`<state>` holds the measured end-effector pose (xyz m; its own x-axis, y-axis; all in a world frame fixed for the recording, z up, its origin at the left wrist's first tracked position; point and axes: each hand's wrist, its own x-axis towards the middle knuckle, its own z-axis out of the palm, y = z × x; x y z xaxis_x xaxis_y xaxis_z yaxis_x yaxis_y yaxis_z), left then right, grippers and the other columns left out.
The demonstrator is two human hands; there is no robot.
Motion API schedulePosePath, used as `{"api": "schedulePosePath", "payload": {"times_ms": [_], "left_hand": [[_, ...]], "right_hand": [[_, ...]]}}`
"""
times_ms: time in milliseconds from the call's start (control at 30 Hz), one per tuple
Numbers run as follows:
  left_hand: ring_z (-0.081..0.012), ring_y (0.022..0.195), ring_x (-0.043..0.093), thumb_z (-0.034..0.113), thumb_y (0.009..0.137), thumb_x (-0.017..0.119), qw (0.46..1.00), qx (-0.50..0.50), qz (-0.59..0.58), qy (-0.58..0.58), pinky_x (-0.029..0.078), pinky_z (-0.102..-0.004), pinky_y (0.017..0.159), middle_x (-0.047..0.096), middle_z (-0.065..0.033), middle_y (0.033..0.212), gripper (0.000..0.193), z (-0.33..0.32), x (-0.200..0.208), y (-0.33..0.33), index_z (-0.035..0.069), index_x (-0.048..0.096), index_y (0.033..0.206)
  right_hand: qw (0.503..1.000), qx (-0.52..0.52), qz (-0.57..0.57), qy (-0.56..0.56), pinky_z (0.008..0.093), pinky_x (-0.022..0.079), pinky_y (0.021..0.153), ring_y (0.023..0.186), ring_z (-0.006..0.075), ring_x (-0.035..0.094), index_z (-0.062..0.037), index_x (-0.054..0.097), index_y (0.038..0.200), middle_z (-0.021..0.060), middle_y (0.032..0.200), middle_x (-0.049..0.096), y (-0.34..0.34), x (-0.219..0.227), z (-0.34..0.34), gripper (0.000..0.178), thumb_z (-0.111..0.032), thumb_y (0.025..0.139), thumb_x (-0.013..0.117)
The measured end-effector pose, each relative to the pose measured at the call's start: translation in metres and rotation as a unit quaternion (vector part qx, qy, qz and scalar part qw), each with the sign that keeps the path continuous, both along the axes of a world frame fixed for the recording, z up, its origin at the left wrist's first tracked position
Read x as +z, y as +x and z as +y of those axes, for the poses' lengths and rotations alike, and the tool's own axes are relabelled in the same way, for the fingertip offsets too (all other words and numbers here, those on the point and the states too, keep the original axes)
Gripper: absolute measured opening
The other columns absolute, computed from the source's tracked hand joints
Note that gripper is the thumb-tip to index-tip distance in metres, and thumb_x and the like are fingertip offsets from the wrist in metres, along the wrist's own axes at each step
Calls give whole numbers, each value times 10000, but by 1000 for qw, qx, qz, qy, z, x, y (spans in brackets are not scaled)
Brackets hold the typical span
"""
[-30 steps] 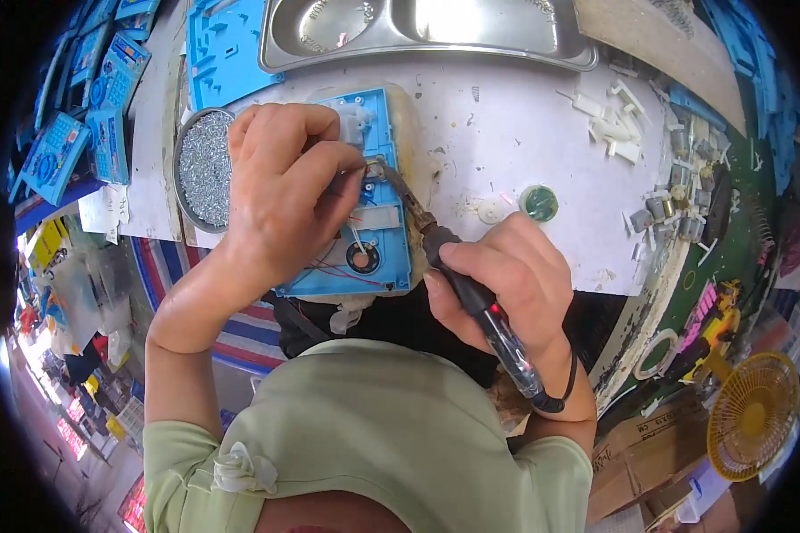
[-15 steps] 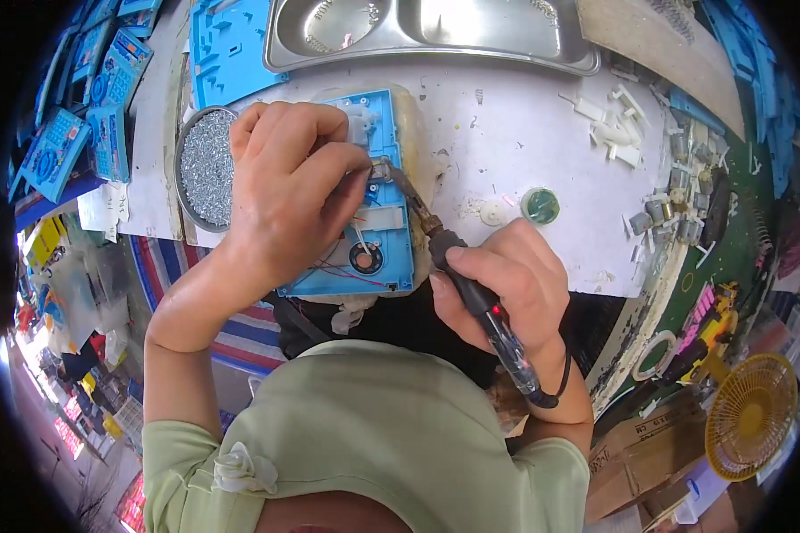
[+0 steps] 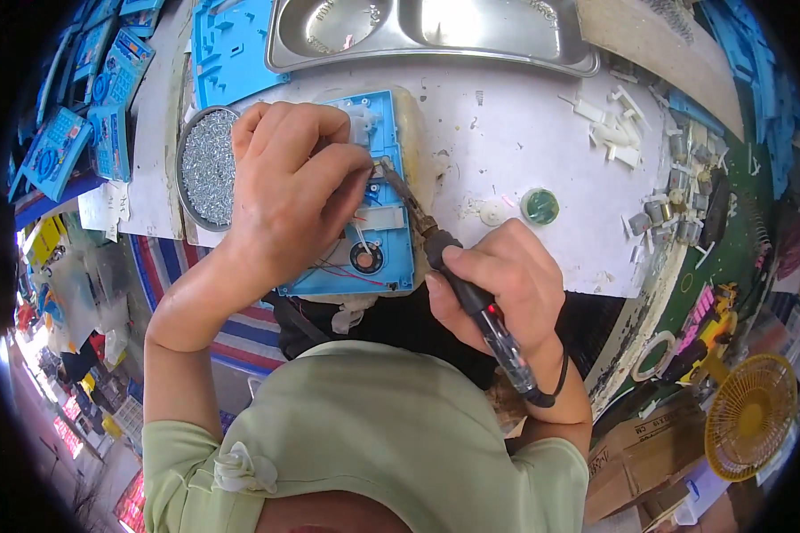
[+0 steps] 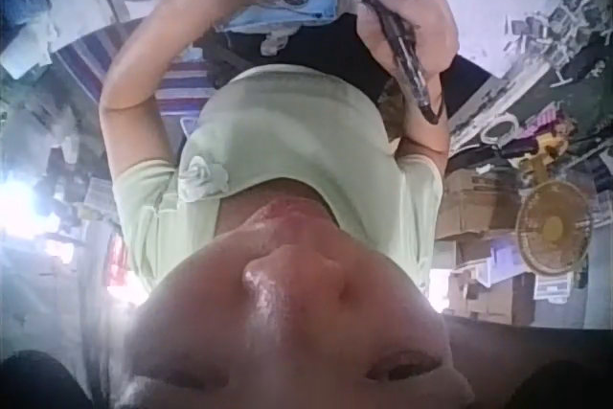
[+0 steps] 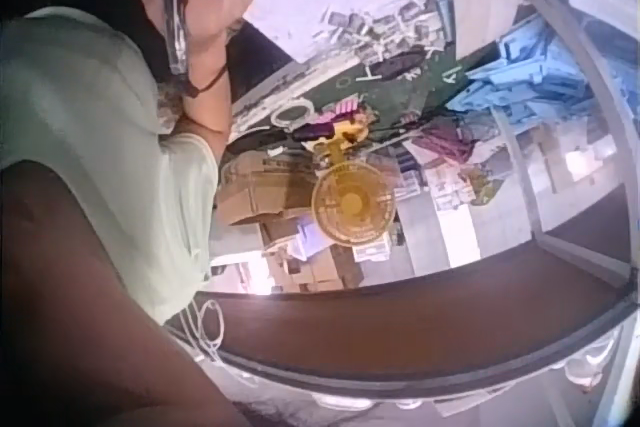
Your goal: Assembling and soldering components into a blue plastic casing of an electronic device.
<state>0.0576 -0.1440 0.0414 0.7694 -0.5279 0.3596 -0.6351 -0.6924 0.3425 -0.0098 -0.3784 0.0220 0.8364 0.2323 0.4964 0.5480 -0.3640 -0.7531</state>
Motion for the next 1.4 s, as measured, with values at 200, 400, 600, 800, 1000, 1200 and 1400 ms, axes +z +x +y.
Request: {"api": "schedulePosePath", "payload": {"times_ms": [200, 400, 600, 800, 1000, 1200, 1400], "left_hand": [[-245, 866, 575, 46, 695, 802, 1000, -2, -4, 3, 376, -409, 853, 583, -33, 949, 254, 1, 1, 0, 105, 683, 912], [-249, 875, 574, 45, 707, 797, 1000, -4, -6, 6, 374, -415, 855, 584, -34, 952, 241, 1, 1, 0, 103, 682, 911], [-252, 885, 577, 45, 703, 798, 1000, -3, -1, 5, 375, -422, 863, 584, -32, 956, 243, 0, 2, 0, 103, 683, 909], [-253, 889, 577, 48, 703, 800, 1000, -4, 5, 9, 376, -422, 863, 583, -30, 959, 246, 1, 2, 0, 104, 682, 911], [-252, 888, 577, 52, 711, 801, 1000, -5, 5, 11, 383, -426, 874, 580, -29, 958, 239, 1, 3, 1, 107, 681, 910], [-245, 874, 581, 51, 733, 795, 1000, -22, 9, -3, 402, -417, 892, 589, -39, 970, 241, 4, 7, 1, 98, 698, 948], [-242, 843, 612, 28, 717, 807, 997, -6, -7, -71, 442, -358, 808, 634, -57, 986, 329, 46, 17, -2, 83, 737, 1033]], "right_hand": [[987, -30, 122, 102, 276, 410, 575, 613, 155, 522, 4, 617, 1081, 62, 727, 582, -9, 0, -4, 321, 2, 819, 803], [977, -39, 138, 160, 267, 420, 643, 706, 143, 543, 35, 603, 1121, 91, 842, 620, -13, -3, -6, 326, 24, 844, 775], [983, -29, 118, 141, 278, 425, 641, 688, 157, 545, 28, 607, 1123, 98, 824, 625, -11, -3, -7, 331, -4, 846, 787], [984, -31, 109, 136, 286, 429, 636, 680, 163, 547, 25, 610, 1115, 102, 816, 630, -11, -4, -9, 331, -23, 846, 796], [984, -37, 105, 138, 285, 421, 630, 679, 165, 546, 22, 612, 1115, 97, 807, 628, -10, -5, -8, 329, -25, 846, 796], [984, -41, 101, 138, 276, 408, 635, 685, 157, 527, 23, 604, 1121, 90, 805, 613, -11, -3, -9, 328, -25, 854, 788], [978, -78, 111, 156, 267, 403, 669, 722, 139, 511, 27, 595, 1120, 79, 848, 586, -17, -3, -18, 309, -40, 878, 774]]}}
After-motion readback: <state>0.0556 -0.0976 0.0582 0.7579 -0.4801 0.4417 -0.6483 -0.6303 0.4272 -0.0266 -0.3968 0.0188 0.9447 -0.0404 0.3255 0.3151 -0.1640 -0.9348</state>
